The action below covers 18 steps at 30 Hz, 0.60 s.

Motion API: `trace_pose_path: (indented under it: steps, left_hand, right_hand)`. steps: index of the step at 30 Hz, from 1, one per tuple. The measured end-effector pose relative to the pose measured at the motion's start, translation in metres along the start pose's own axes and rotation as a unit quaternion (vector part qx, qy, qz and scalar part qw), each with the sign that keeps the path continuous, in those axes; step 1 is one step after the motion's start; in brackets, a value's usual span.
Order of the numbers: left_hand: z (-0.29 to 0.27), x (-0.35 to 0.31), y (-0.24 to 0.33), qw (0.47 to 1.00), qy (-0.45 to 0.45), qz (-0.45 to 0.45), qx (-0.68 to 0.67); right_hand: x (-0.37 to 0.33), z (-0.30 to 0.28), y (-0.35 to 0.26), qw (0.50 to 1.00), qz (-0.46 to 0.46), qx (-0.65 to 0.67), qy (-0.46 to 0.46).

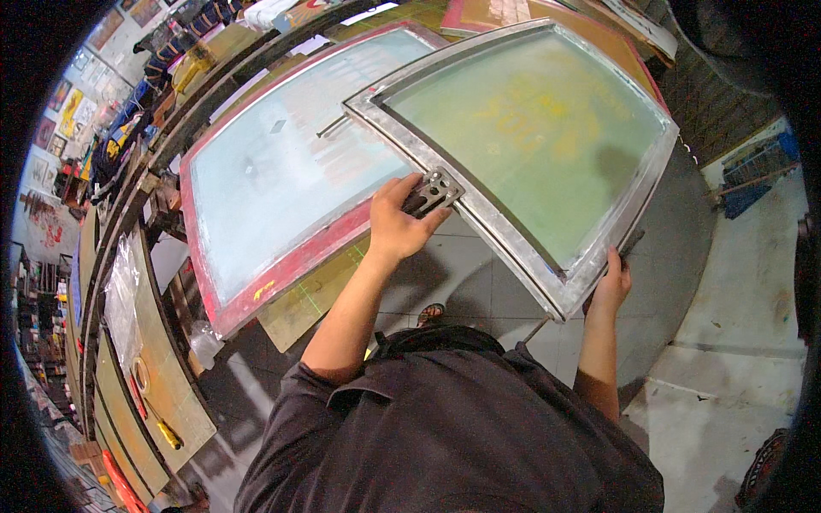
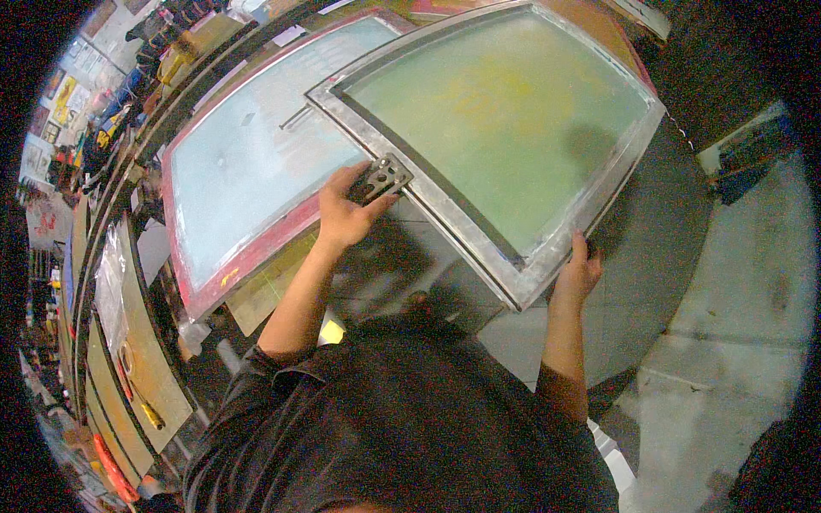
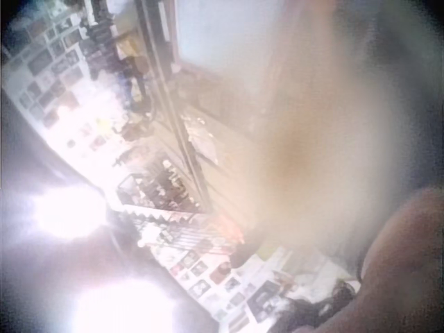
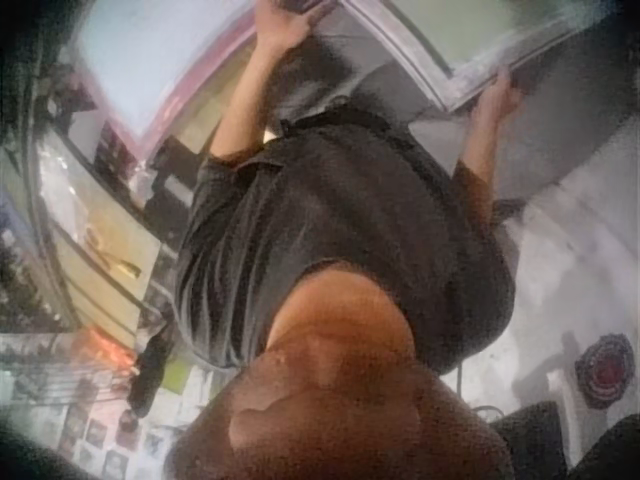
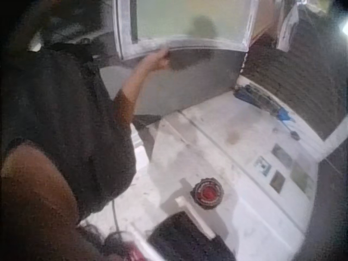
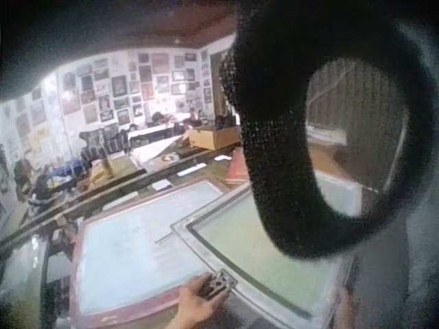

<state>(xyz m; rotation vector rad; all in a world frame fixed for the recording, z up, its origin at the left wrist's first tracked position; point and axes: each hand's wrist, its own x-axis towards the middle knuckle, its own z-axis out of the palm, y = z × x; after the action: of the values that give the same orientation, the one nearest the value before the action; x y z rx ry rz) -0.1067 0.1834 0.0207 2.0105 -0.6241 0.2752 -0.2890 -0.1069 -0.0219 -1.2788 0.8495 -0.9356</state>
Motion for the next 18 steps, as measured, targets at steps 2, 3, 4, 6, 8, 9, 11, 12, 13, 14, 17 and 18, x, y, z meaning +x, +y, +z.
trace_pose_path:
  steps: [2, 3, 4, 6, 8, 9, 11, 12, 13, 14, 17, 18]
  left_hand:
    - [0.002, 0.000, -0.003, 1.000, 0.008, 0.009, -0.002]
    - [0.002, -0.001, -0.003, 1.000, 0.003, 0.008, -0.003]
    - [0.001, 0.000, -0.002, 1.000, -0.003, 0.008, -0.004]
    - [0.002, 0.000, -0.004, 1.000, 0.002, 0.012, -0.007]
    - [0.005, 0.000, -0.007, 0.999, 0.022, 0.020, -0.013]
    - [0.007, -0.001, -0.008, 0.999, 0.022, 0.020, -0.013]
    - [0.008, -0.001, -0.009, 1.000, 0.018, 0.020, -0.012]
    - [0.009, -0.001, -0.010, 0.999, 0.022, 0.020, -0.013]
    - [0.009, -0.002, -0.009, 0.999, 0.024, 0.021, -0.014]
    - [0.009, -0.002, -0.010, 0.999, 0.026, 0.020, -0.015]
    - [0.011, -0.004, -0.012, 0.999, 0.033, 0.025, -0.014]
    - [0.011, -0.003, -0.012, 0.998, 0.043, 0.046, 0.013]
  right_hand:
    - [0.000, 0.003, 0.000, 1.000, 0.006, 0.000, 0.007]
    - [-0.001, 0.003, -0.002, 1.000, 0.013, -0.012, 0.013]
    - [-0.002, 0.004, -0.004, 0.999, 0.020, -0.024, 0.019]
    - [-0.003, 0.004, -0.007, 0.999, 0.025, -0.036, 0.022]
    - [-0.004, 0.004, -0.009, 0.999, 0.022, -0.038, 0.016]
    - [-0.006, 0.003, -0.012, 0.998, 0.032, -0.046, 0.018]
    - [-0.010, 0.006, -0.019, 0.996, 0.054, -0.063, 0.023]
    - [-0.012, 0.006, -0.021, 0.995, 0.061, -0.066, 0.036]
    - [-0.012, 0.007, -0.022, 0.994, 0.069, -0.069, 0.050]
    - [-0.013, 0.009, -0.023, 0.992, 0.077, -0.073, 0.064]
    - [-0.021, 0.016, -0.032, 0.996, 0.061, -0.062, 0.038]
    - [-0.018, 0.013, -0.029, 0.994, 0.054, -0.081, 0.049]
